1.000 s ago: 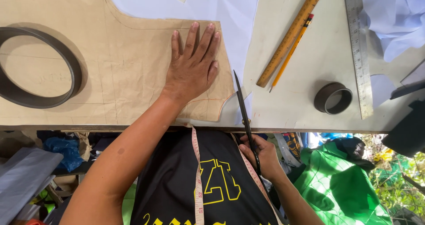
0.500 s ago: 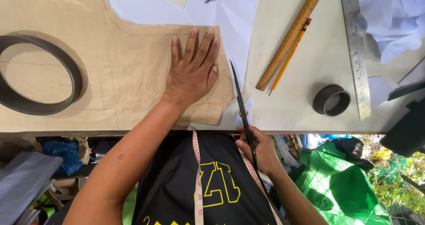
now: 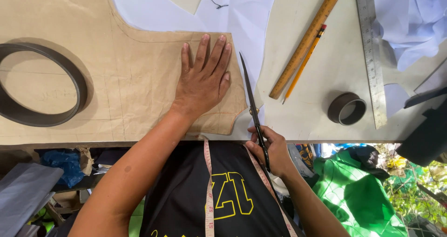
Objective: The person lays out a large piece of white fabric on a table and places a brown paper pattern on top. They use scissors to cut the fabric along the pattern's outline, adjusting the fabric and pattern as needed to complete the cut.
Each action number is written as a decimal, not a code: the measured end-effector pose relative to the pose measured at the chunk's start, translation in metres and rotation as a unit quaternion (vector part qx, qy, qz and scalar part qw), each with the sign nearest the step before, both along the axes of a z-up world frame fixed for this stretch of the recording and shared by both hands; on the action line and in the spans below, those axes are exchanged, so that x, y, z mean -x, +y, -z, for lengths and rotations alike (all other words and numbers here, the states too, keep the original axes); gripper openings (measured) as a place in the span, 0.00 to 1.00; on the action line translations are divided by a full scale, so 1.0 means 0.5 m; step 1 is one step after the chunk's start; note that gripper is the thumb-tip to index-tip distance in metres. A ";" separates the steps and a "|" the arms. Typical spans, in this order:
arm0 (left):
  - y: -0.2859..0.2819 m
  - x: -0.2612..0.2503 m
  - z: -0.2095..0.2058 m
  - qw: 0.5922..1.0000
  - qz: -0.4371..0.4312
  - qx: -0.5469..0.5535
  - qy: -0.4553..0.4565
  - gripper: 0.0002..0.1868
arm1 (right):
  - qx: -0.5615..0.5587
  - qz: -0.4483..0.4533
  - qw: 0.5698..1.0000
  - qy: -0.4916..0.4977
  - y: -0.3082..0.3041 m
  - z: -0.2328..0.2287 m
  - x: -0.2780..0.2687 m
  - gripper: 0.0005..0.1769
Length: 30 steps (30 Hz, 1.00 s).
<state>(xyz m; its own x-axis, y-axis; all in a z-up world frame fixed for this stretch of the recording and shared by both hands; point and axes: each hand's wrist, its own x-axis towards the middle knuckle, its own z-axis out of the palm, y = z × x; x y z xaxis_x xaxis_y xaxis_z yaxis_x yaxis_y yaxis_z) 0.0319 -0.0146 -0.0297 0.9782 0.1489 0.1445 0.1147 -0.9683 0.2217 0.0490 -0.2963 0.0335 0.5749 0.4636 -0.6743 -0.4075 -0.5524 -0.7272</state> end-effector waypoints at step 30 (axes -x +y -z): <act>0.009 0.001 -0.020 0.995 -0.002 0.096 -0.010 0.33 | -0.012 0.031 0.999 -0.011 0.084 -0.012 -0.043 0.19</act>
<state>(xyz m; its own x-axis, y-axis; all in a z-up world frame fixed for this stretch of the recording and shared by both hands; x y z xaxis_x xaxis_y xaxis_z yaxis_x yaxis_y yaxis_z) 0.0314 -0.0102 -0.0197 0.9748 0.1799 0.1323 0.1126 -0.9076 0.4044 0.0703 -0.2545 0.0394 0.6183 0.4423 -0.6497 -0.4242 -0.5081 -0.7496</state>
